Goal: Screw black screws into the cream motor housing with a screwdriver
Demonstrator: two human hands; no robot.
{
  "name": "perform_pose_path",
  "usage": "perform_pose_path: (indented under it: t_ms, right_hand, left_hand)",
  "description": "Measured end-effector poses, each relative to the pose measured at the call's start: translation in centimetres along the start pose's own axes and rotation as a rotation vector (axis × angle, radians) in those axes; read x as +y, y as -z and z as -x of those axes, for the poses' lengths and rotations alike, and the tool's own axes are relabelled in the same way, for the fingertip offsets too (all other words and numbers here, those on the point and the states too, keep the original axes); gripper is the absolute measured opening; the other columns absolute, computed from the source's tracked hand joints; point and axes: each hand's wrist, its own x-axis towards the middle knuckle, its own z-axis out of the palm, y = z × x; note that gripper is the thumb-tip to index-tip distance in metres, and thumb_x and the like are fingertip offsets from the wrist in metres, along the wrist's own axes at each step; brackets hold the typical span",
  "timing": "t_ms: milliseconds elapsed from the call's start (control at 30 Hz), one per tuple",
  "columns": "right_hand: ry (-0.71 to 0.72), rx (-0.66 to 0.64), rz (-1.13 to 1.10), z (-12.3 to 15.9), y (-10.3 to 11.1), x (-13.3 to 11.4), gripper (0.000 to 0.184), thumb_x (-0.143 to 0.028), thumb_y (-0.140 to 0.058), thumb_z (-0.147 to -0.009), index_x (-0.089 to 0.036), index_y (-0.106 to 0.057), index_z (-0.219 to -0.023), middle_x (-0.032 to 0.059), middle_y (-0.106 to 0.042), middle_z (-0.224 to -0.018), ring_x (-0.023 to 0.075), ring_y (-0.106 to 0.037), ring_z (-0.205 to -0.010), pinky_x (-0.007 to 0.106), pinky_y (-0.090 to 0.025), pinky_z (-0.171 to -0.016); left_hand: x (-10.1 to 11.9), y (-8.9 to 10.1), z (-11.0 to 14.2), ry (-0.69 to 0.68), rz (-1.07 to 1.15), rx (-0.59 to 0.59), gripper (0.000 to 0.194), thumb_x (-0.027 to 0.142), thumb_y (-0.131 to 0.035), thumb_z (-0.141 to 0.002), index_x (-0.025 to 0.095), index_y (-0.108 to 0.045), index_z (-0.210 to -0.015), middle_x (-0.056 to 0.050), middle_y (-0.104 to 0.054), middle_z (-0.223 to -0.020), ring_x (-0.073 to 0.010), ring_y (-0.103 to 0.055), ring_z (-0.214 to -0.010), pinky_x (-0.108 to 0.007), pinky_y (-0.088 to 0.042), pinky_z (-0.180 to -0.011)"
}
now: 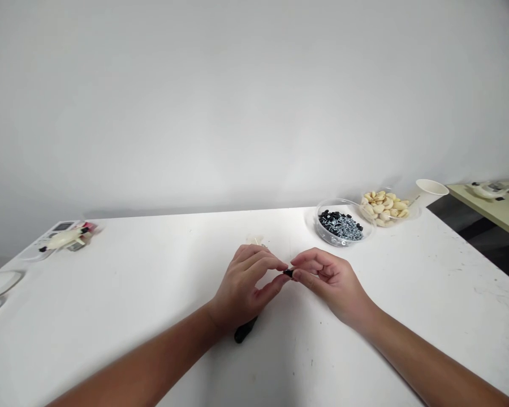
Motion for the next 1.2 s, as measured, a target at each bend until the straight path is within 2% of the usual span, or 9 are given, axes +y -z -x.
perform_pose_path:
  t_ms: [67, 200, 300, 467, 733, 900, 1200]
  right_hand:
    - [0.062, -0.014, 0.116, 0.06, 0.11, -0.34, 0.017, -0.039, -0.074, -0.098, -0.027, -0.074, -0.109, 0.0023, -0.077, -0.098, 0.0202, -0.073, -0.095, 0.034, -0.057, -0.085]
    - [0.273, 0.013, 0.365, -0.02, 0.37, -0.71, 0.013, -0.028, -0.072, -0.099, -0.029, -0.076, -0.111, 0.0002, -0.077, -0.105, 0.0180, -0.073, -0.098, 0.031, -0.057, -0.086]
    - [0.384, 0.015, 0.427, -0.20, 0.49, -0.59, 0.016, -0.023, -0.072, -0.099, -0.029, -0.076, -0.113, -0.0002, -0.077, -0.105, 0.0170, -0.072, -0.096, 0.030, -0.057, -0.084]
    - [0.484, 0.031, 0.453, -0.31, 0.56, -0.38, 0.017, -0.020, -0.072, -0.099, -0.028, -0.074, -0.113, -0.0005, -0.077, -0.101, 0.0164, -0.071, -0.091, 0.030, -0.057, -0.079]
    - [0.514, 0.026, 0.491, -0.18, 0.73, -0.48, 0.016, -0.017, -0.071, -0.100, -0.027, -0.073, -0.113, 0.0000, -0.075, -0.098, 0.0161, -0.069, -0.088, 0.030, -0.056, -0.076]
    - [0.530, 0.018, 0.493, -0.06, 0.72, -0.40, 0.016, -0.018, -0.071, -0.100, -0.026, -0.073, -0.114, 0.0005, -0.075, -0.098, 0.0160, -0.069, -0.087, 0.030, -0.056, -0.075]
    - [0.537, 0.000, 0.517, -0.23, 0.64, -0.63, 0.016, -0.019, -0.069, -0.101, -0.028, -0.073, -0.113, 0.0017, -0.077, -0.097, 0.0198, -0.071, -0.088, 0.034, -0.058, -0.076]
  left_hand:
    - [-0.12, -0.02, 0.05, 0.024, 0.020, 0.004, 0.022, 0.011, -0.075, -0.091, 0.022, -0.068, -0.108, -0.001, -0.075, -0.093, -0.0184, -0.065, -0.092, -0.036, -0.050, -0.092]
    - [-0.35, -0.05, -0.05, 0.072, 0.076, 0.009, 0.018, 0.013, -0.076, -0.091, 0.022, -0.069, -0.106, -0.001, -0.074, -0.092, -0.0181, -0.064, -0.090, -0.035, -0.051, -0.090]
    - [-0.42, -0.10, -0.17, 0.071, 0.111, 0.006, 0.018, 0.013, -0.076, -0.091, 0.022, -0.070, -0.106, -0.001, -0.074, -0.091, -0.0181, -0.064, -0.090, -0.035, -0.051, -0.089]
    - [-0.38, -0.15, -0.17, 0.076, 0.116, 0.005, 0.020, 0.014, -0.077, -0.090, 0.023, -0.070, -0.107, -0.001, -0.074, -0.092, -0.0185, -0.064, -0.091, -0.036, -0.051, -0.089]
    - [-0.21, -0.01, -0.06, 0.097, 0.138, -0.043, 0.019, 0.011, -0.071, -0.093, 0.022, -0.068, -0.108, -0.003, -0.072, -0.096, -0.0190, -0.063, -0.094, -0.038, -0.051, -0.090]
    - [-0.28, 0.01, -0.11, 0.088, 0.135, -0.056, 0.015, 0.014, -0.071, -0.095, 0.023, -0.068, -0.107, -0.003, -0.073, -0.097, -0.0190, -0.063, -0.094, -0.037, -0.051, -0.090]
    - [-0.15, 0.38, -0.33, 0.048, 0.182, -0.086, 0.019, 0.010, -0.071, -0.095, 0.022, -0.069, -0.110, -0.002, -0.075, -0.096, -0.0179, -0.063, -0.093, -0.034, -0.053, -0.086]
